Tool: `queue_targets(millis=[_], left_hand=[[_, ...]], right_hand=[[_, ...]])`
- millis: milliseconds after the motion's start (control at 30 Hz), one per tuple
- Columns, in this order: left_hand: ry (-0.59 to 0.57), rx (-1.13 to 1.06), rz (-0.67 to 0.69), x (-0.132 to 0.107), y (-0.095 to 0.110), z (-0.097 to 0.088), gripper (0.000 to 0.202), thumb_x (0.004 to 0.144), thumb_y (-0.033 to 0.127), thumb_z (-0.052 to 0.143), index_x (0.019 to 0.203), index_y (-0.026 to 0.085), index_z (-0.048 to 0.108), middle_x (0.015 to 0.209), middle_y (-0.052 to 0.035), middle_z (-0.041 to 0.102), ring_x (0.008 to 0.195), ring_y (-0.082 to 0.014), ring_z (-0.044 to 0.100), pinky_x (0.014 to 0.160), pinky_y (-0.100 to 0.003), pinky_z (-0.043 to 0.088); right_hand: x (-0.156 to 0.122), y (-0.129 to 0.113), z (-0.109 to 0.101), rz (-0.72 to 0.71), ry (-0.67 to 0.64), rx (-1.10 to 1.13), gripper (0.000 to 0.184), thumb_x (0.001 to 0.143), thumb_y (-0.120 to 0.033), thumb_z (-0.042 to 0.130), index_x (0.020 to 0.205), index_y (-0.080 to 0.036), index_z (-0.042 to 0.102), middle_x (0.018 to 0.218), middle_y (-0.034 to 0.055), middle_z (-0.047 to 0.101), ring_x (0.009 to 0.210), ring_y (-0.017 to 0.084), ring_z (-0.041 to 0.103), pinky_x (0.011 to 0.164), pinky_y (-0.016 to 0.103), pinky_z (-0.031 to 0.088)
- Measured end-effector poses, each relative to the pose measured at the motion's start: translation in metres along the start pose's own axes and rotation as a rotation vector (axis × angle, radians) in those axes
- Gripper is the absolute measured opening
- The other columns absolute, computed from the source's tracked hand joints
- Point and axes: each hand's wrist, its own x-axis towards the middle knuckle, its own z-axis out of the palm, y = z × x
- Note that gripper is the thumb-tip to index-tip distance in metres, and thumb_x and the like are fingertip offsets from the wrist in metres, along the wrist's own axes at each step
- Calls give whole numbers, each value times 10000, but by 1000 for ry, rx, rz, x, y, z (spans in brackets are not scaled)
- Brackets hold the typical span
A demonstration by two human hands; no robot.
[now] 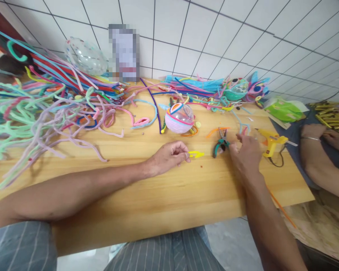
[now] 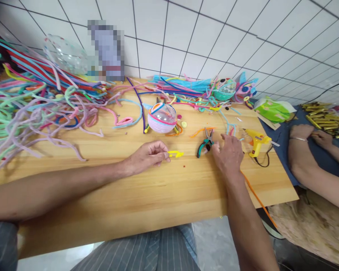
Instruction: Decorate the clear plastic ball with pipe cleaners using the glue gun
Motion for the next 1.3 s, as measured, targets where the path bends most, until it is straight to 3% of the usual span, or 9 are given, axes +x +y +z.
queue_targets(millis=[367, 500, 600, 700, 800, 900, 1033, 1100, 1300], left_hand=[[-28, 157, 55, -3, -5, 0, 194, 930, 358, 662, 928, 164, 665, 756, 26, 663, 622, -86, 484, 583, -205, 369], [-39, 121, 54, -3, -4, 0, 201, 944, 366, 645, 950, 165, 647, 811, 8, 701, 643, -91, 517, 596, -212, 399], [-31, 80, 52, -3, -4, 1, 204, 935, 374, 668, 948, 175, 625, 831, 5, 719, 658, -93, 542, 612, -214, 429], [-32, 51, 58, -2, -4, 1, 237, 916, 400, 697, 941, 180, 615, 826, 7, 722, 664, -94, 551, 619, -215, 440], [-39, 0, 63, -1, -6, 0, 296, 896, 451, 727, 943, 180, 619, 821, 5, 716, 672, -99, 561, 629, -222, 455], [-47, -59, 53, -1, -5, 2, 345, 862, 482, 788, 931, 176, 644, 844, 0, 706, 669, -92, 560, 623, -216, 440], [-116, -161, 58, -8, 1, 9, 381, 816, 483, 874, 904, 162, 690, 1381, -109, 701, 743, -69, 600, 646, -218, 450], [-191, -187, 64, -13, 5, 13, 409, 827, 518, 883, 883, 154, 705, 1477, -131, 661, 791, -80, 635, 678, -230, 468], [-387, -349, -19, -21, 7, 19, 537, 830, 656, 864, 910, 156, 687, 814, -72, 773, 738, -163, 741, 779, -312, 565]], right_hand=[[-4, -2, 7, 188, -209, 43, 263, 878, -455, 562, 920, -218, 669, 995, 148, 688, 1038, 344, 619, 982, 558, 508], [3, -1, -12, 258, -22, 201, 357, 903, -548, 611, 1020, -217, 680, 1015, 121, 690, 1005, 314, 628, 962, 537, 516], [5, -11, -27, 337, 80, 523, 407, 918, -653, 617, 988, -253, 652, 879, 44, 646, 834, 244, 614, 777, 425, 548], [4, -28, -34, 476, -245, 986, 469, 832, -720, 727, 954, -279, 623, 753, -28, 548, 595, 150, 464, 498, 267, 387], [-5, -50, -39, 597, -546, 1286, 494, 742, -660, 862, 957, -275, 638, 705, -65, 462, 511, 98, 300, 412, 216, 238], [-24, -75, -44, 605, -602, 1409, 404, 823, -610, 830, 963, -274, 657, 703, -66, 425, 513, 100, 298, 404, 212, 282], [-61, -107, -48, 613, -614, 1492, 333, 920, -618, 747, 999, -303, 674, 732, -47, 486, 536, 118, 381, 448, 240, 380], [-79, -120, -45, 656, -632, 1522, 365, 883, -642, 781, 1000, -312, 677, 769, -35, 557, 547, 125, 424, 472, 263, 408], [-105, -144, -29, 640, -707, 1431, 433, 792, -673, 833, 939, -297, 676, 760, -4, 614, 594, 164, 486, 526, 312, 459]])
